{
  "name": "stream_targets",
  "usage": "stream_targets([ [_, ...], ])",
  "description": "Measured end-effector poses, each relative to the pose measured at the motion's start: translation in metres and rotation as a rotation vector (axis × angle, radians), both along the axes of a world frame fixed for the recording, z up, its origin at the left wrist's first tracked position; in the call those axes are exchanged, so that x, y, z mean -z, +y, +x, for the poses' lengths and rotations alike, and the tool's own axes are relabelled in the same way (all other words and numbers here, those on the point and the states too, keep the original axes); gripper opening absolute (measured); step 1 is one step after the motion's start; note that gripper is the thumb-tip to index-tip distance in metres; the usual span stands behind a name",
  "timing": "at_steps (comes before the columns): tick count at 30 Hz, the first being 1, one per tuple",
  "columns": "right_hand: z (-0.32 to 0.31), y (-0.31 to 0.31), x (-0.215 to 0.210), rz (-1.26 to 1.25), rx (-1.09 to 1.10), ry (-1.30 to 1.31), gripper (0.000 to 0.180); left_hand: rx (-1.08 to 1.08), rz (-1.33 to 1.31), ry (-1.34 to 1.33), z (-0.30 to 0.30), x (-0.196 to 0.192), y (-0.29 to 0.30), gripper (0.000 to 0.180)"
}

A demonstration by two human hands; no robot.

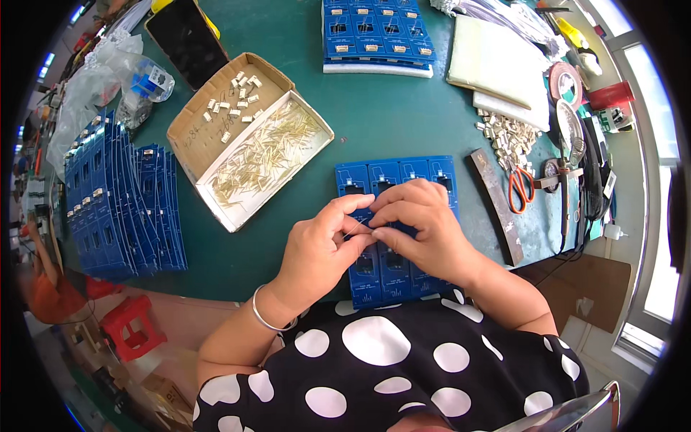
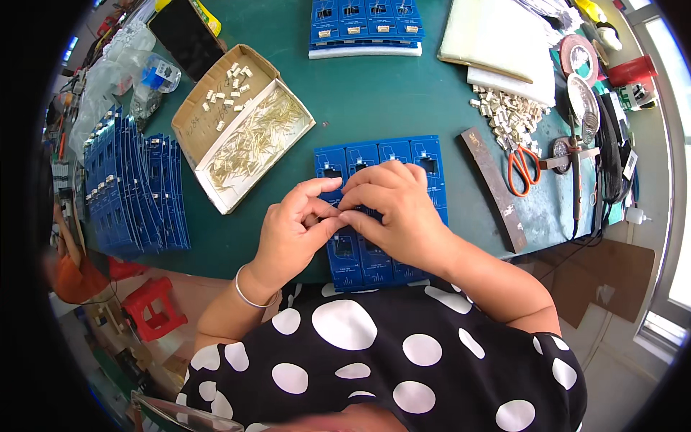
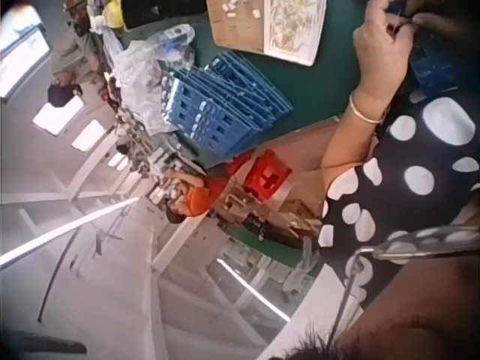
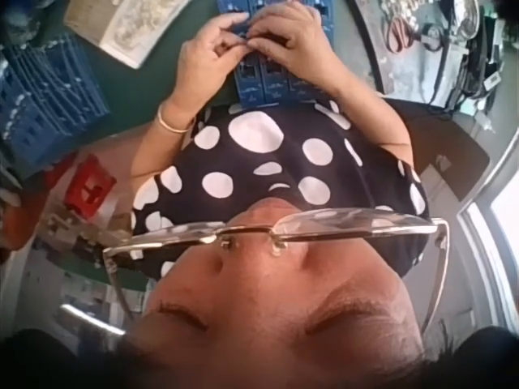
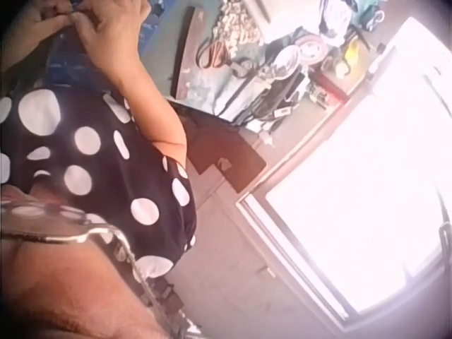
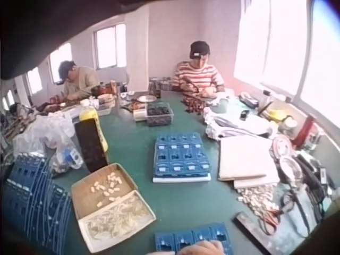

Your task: The person assembles electronic components onto blue circuit boards by hand, then solders them in place with a soldering iron and solder wire.

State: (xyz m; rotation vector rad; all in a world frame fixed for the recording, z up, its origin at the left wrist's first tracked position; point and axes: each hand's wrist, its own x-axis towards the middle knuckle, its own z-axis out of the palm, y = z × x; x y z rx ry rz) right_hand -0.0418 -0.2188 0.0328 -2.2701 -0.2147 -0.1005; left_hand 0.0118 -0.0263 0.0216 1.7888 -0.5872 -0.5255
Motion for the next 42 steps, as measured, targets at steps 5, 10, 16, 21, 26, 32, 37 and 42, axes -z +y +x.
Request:
stream_targets([
  [5,-0.003,0.003,0.01,0.04,0.014,0.007,0.01,0.005,0.018,-0.063,-0.002,0.001,-0.006,0.047],
  [10,-0.006,0.0,0.017,0.149,0.058,0.047,0.011,0.033,0.024,-0.086,-0.002,0.002,-0.007,0.049],
  [16,-0.005,0.0,0.008,0.051,0.042,-0.018,0.013,0.018,0.056,-0.038,-0.002,0.001,-0.011,0.046],
  [21,-0.006,-0.001,0.013,0.046,0.051,-0.002,0.012,0.028,0.053,-0.157,-0.002,0.002,-0.014,0.046],
  [26,-0.006,-0.01,0.015,0.109,0.055,-0.009,0.009,0.05,0.099,-0.112,0.001,0.001,-0.014,0.045],
  [32,-0.006,-0.039,0.012,0.57,0.344,0.201,0.002,0.014,-0.008,-0.167,0.001,0.011,-0.008,0.026],
  [37,-0.001,-0.057,-0.001,0.011,0.152,0.102,0.012,0.035,0.028,-0.163,0.004,0.009,-0.01,0.015],
  [42,0.001,-0.065,0.006,-0.215,-0.083,-0.067,0.025,-0.023,0.012,-0.146,0.004,0.009,-0.011,0.015],
])
